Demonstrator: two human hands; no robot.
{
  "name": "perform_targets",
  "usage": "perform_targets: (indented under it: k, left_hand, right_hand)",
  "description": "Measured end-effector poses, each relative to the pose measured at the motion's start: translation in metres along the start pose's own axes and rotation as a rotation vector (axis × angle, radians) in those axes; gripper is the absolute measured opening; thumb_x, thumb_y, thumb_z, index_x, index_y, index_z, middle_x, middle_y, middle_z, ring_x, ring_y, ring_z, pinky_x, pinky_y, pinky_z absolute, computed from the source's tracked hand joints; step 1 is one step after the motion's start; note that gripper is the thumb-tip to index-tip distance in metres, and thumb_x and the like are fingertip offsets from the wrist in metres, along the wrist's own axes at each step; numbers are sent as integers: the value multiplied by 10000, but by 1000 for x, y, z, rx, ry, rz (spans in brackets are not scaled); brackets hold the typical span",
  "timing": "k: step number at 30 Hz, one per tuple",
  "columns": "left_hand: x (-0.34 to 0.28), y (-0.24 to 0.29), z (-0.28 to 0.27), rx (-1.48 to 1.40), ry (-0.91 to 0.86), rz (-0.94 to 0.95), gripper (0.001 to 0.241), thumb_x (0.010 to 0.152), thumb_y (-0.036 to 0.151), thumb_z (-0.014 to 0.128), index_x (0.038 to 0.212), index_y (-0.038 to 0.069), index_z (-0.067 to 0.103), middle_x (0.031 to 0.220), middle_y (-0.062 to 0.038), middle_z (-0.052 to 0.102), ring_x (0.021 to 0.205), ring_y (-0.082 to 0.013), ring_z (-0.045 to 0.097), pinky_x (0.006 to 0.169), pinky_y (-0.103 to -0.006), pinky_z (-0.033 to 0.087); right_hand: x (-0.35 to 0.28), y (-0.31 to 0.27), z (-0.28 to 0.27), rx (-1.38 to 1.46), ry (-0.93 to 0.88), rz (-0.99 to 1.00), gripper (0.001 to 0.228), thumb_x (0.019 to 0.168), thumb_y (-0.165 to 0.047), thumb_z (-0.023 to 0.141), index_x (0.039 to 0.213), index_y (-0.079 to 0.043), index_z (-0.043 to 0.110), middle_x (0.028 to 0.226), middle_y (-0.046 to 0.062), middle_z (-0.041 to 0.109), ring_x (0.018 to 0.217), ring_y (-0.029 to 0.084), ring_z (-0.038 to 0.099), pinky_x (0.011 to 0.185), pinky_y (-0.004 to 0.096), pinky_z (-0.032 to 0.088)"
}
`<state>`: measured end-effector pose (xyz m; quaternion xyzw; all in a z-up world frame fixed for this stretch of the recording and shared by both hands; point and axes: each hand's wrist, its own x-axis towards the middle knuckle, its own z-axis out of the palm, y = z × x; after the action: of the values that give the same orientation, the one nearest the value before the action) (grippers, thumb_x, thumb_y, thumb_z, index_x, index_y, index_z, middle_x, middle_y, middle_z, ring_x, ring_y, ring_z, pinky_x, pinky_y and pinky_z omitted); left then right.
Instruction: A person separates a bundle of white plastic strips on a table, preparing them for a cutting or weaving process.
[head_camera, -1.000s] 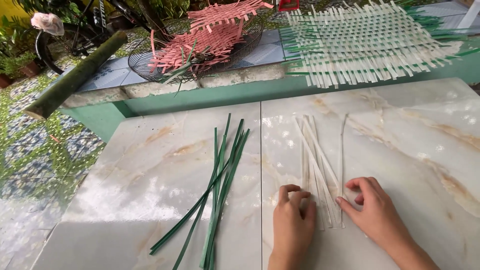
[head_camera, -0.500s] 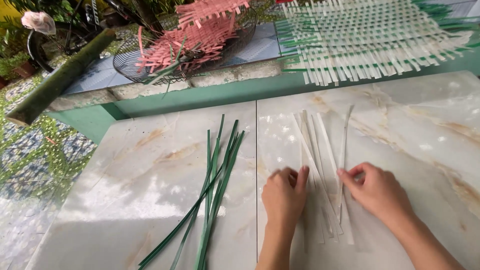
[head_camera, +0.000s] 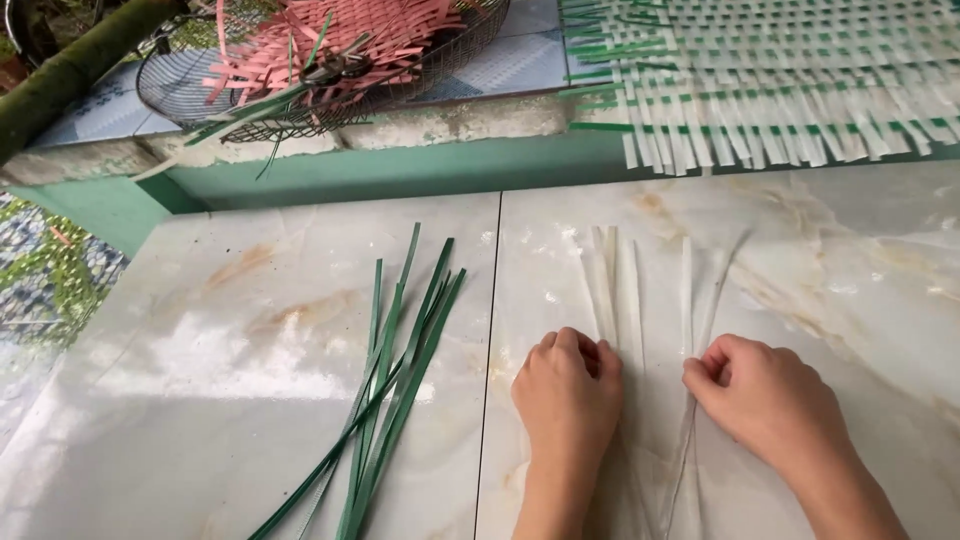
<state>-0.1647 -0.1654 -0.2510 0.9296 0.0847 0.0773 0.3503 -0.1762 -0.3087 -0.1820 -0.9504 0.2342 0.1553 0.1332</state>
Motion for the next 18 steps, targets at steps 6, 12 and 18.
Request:
perform_targets:
  k: [6, 12, 18]
  left_hand:
    - [-4, 5, -4, -130, 53, 164, 231, 893, 286, 522, 765, 96, 551, 621, -43, 626, 556, -313, 584, 540, -430, 423]
    - [-3, 4, -7, -216, -38, 243, 155, 964, 238, 463, 991, 116, 554, 662, -12, 652, 606, -277, 596, 570, -397, 430]
    - [-3, 10, -15, -287, -84, 173, 290, 941, 299, 491, 1152, 109, 552, 630, 36, 581, 591, -220, 599, 549, -369, 437]
  right_hand:
    - [12, 14, 23, 39, 139, -145, 370, 794, -566, 647, 910, -216, 620, 728, -57, 732, 786, 243, 687, 711, 388, 500]
    - [14, 8, 49, 184, 359, -334, 139, 846, -318, 657, 945, -220, 660, 636, -88, 648, 666, 231, 634, 626, 404, 490]
    - [28, 9, 66, 269, 670, -653, 302, 803, -305, 755, 1055, -151, 690, 949, 1, 627, 925, 253, 584, 841, 420, 441]
